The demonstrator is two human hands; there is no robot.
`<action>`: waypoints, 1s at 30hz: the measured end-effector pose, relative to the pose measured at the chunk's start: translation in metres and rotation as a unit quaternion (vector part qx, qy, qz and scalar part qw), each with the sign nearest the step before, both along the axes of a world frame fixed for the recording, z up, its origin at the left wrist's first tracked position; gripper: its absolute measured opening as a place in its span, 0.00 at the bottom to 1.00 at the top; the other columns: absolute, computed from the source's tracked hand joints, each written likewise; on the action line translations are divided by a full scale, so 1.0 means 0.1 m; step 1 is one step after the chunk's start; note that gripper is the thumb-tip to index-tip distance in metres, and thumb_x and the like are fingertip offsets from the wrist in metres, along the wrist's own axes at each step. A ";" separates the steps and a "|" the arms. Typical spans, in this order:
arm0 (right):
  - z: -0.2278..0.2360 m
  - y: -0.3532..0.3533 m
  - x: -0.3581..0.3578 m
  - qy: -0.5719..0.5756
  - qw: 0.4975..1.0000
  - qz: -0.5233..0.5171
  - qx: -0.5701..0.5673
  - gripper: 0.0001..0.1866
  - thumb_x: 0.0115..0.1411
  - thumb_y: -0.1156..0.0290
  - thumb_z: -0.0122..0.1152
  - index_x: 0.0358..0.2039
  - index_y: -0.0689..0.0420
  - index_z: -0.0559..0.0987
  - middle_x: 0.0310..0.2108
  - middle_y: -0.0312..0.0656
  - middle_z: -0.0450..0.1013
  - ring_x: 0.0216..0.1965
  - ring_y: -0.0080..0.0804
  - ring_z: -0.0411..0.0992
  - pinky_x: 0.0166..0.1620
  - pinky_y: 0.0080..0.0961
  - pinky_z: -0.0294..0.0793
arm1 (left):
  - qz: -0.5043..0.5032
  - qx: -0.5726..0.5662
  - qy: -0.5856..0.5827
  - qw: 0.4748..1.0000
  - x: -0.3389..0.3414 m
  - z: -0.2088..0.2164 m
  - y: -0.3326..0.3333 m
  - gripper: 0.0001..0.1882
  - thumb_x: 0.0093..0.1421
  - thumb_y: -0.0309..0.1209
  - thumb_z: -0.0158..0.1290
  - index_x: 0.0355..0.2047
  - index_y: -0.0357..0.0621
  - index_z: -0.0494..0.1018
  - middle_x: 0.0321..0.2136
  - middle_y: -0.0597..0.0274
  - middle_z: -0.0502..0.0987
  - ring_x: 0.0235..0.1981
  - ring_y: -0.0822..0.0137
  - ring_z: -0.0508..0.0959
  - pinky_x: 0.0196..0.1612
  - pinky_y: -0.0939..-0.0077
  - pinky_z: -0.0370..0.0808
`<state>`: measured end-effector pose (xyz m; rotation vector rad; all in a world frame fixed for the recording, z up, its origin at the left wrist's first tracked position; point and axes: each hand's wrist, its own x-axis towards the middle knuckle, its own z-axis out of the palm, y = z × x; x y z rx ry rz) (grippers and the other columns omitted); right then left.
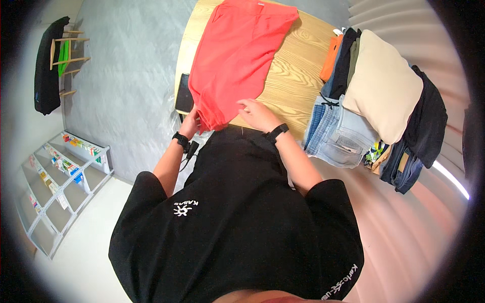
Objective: Fold various items of clothing and place them in a bag or stack.
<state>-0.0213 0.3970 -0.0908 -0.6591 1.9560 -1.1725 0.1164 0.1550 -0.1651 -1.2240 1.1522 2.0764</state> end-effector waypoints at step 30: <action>-0.93 0.38 -1.70 0.402 0.792 0.097 0.448 0.13 0.49 0.61 0.57 0.34 0.52 0.79 0.45 0.39 0.70 0.50 0.38 0.63 0.53 0.42 0.58 | 0.026 -0.322 0.081 0.943 0.49 0.09 -0.88 0.16 0.46 0.20 0.41 0.35 0.38 0.73 0.27 0.69 0.74 0.27 0.76 0.71 0.31 0.80 0.68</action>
